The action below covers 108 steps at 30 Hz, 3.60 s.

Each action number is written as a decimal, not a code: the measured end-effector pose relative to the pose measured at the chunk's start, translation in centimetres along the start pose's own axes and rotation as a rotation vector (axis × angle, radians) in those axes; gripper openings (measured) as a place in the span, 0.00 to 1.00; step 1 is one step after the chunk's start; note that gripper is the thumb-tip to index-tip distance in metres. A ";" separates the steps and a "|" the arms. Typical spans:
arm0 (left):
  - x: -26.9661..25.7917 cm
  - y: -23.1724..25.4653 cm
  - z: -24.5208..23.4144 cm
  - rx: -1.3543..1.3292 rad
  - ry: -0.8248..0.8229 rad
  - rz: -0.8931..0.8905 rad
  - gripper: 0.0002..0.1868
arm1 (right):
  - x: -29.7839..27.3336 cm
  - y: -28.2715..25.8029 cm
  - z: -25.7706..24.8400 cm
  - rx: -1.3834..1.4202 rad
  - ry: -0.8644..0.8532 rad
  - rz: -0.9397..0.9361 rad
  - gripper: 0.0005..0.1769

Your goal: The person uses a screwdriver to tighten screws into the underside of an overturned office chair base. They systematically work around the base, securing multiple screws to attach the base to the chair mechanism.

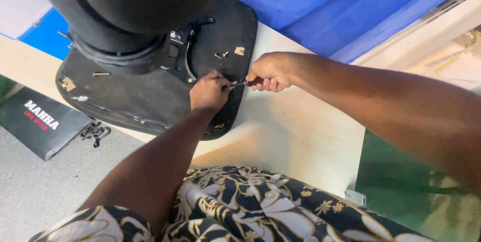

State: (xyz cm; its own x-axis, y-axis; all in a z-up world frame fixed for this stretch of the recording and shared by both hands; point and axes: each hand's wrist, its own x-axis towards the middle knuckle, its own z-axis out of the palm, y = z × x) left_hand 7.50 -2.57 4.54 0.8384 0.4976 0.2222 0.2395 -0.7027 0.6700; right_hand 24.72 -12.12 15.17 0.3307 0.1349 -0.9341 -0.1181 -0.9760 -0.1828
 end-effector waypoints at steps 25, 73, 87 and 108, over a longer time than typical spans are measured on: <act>-5.4 -4.6 -8.2 -0.017 0.147 0.091 0.09 | 8.2 -4.3 4.7 0.236 0.635 -0.846 0.12; 1.8 -26.2 -21.0 -0.018 0.085 0.348 0.13 | 7.0 -9.1 25.3 0.513 1.328 -0.525 0.09; 2.2 -24.9 -20.0 0.089 0.126 0.232 0.09 | 4.7 -7.4 22.4 0.836 1.166 -0.554 0.14; -3.0 -21.8 -19.0 0.347 0.248 0.034 0.11 | 7.9 -0.3 11.7 0.798 0.610 -0.864 0.09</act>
State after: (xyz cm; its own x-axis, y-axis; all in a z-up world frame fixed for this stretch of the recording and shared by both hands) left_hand -9.54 20.86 2.73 0.7160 0.5486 0.4317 0.3996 -0.8292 0.3909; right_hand 16.37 -8.78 4.25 0.9175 0.3555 -0.1782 -0.1035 -0.2193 -0.9702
